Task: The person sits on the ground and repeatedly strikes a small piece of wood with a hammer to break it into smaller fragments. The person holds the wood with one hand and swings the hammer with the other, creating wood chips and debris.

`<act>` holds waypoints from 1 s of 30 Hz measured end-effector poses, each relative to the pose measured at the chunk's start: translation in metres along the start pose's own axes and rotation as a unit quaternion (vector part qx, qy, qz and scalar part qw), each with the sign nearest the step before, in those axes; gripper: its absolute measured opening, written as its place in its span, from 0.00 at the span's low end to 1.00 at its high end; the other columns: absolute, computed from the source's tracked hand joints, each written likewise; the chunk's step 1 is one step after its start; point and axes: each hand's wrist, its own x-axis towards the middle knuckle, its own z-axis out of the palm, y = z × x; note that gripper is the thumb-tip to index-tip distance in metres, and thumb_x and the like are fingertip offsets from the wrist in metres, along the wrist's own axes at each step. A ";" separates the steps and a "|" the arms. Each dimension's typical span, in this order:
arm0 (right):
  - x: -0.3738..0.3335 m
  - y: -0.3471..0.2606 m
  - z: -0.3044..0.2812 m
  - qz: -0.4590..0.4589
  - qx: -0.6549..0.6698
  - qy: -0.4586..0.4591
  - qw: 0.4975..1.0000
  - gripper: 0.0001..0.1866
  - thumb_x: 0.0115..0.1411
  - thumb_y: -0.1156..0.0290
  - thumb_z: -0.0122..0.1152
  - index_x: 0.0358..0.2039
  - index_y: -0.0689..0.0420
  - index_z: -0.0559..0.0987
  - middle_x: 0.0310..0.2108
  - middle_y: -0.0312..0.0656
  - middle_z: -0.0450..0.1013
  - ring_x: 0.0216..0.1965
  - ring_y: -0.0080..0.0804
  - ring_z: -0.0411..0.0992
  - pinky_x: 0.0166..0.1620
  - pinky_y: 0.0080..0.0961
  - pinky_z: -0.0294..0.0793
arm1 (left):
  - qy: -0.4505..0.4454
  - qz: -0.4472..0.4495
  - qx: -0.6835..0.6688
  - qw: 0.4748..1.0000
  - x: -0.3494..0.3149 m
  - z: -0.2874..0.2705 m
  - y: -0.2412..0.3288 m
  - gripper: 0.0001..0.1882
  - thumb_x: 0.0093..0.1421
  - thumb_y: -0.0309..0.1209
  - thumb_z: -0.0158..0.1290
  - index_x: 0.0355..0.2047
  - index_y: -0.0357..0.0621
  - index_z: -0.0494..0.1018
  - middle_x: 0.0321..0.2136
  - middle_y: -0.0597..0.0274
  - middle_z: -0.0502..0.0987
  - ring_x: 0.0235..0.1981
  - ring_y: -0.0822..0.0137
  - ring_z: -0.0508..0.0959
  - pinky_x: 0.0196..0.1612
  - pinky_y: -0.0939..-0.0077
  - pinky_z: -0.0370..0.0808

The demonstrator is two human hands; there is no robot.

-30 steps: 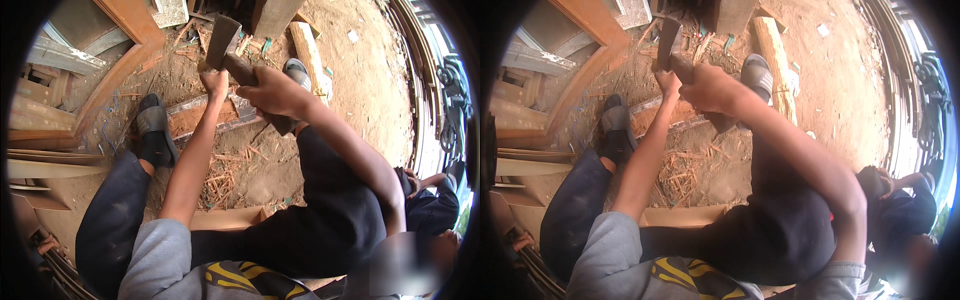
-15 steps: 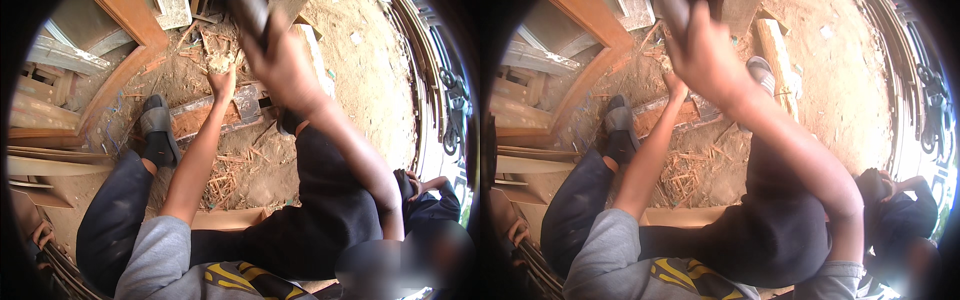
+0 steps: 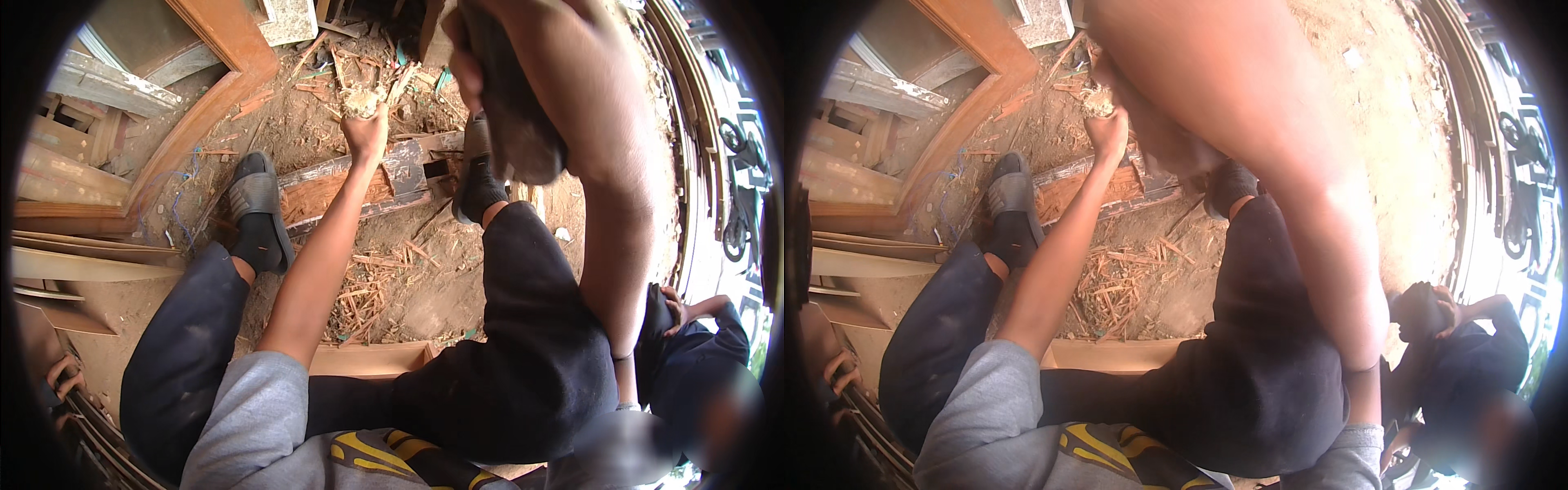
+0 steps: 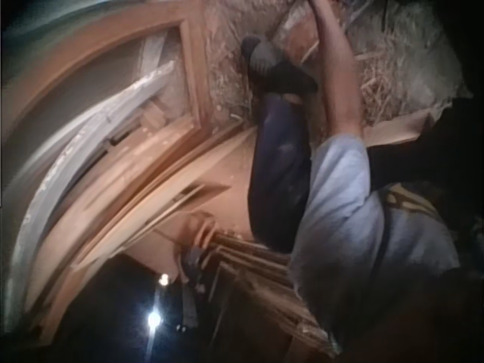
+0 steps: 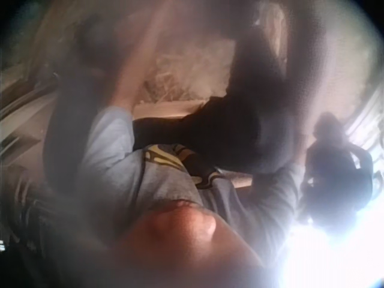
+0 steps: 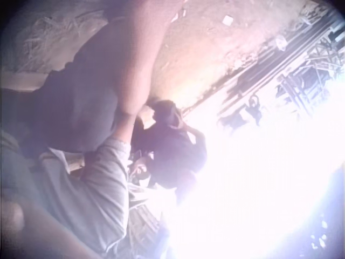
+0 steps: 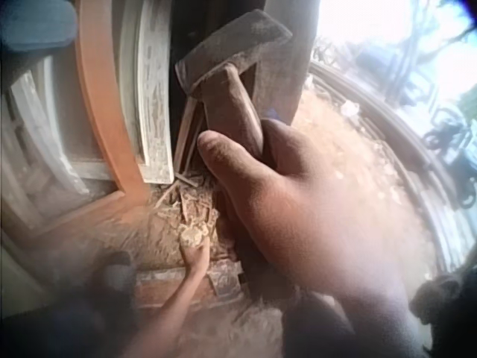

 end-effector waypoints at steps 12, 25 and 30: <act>-0.019 0.144 0.051 0.288 -0.074 -0.207 0.932 0.17 0.57 0.63 0.55 0.31 0.67 0.68 0.21 0.40 0.70 0.16 0.22 0.69 0.18 0.22 0.71 | 0.034 0.056 0.039 0.997 0.015 -0.005 0.011 0.05 0.51 0.25 0.54 0.22 0.35 0.73 0.20 0.58 0.77 0.23 0.73 0.75 0.25 0.75 0.69; -0.055 0.229 0.062 0.456 -0.014 -0.263 0.850 0.17 0.57 0.65 0.54 0.24 0.70 0.69 0.15 0.40 0.68 0.13 0.28 0.68 0.15 0.26 0.68 | -0.023 -0.241 0.173 0.955 0.078 -0.001 -0.049 0.11 0.42 0.27 0.51 0.09 0.47 0.61 0.08 0.67 0.64 0.08 0.76 0.60 0.10 0.80 0.57; -0.062 0.239 0.059 0.441 -0.083 -0.320 0.835 0.20 0.56 0.62 0.54 0.19 0.69 0.75 0.14 0.43 0.71 0.14 0.30 0.71 0.18 0.27 0.70 | -0.022 -0.262 0.072 0.962 0.053 -0.004 -0.039 0.10 0.43 0.30 0.51 0.10 0.42 0.65 0.10 0.64 0.68 0.10 0.72 0.65 0.13 0.75 0.61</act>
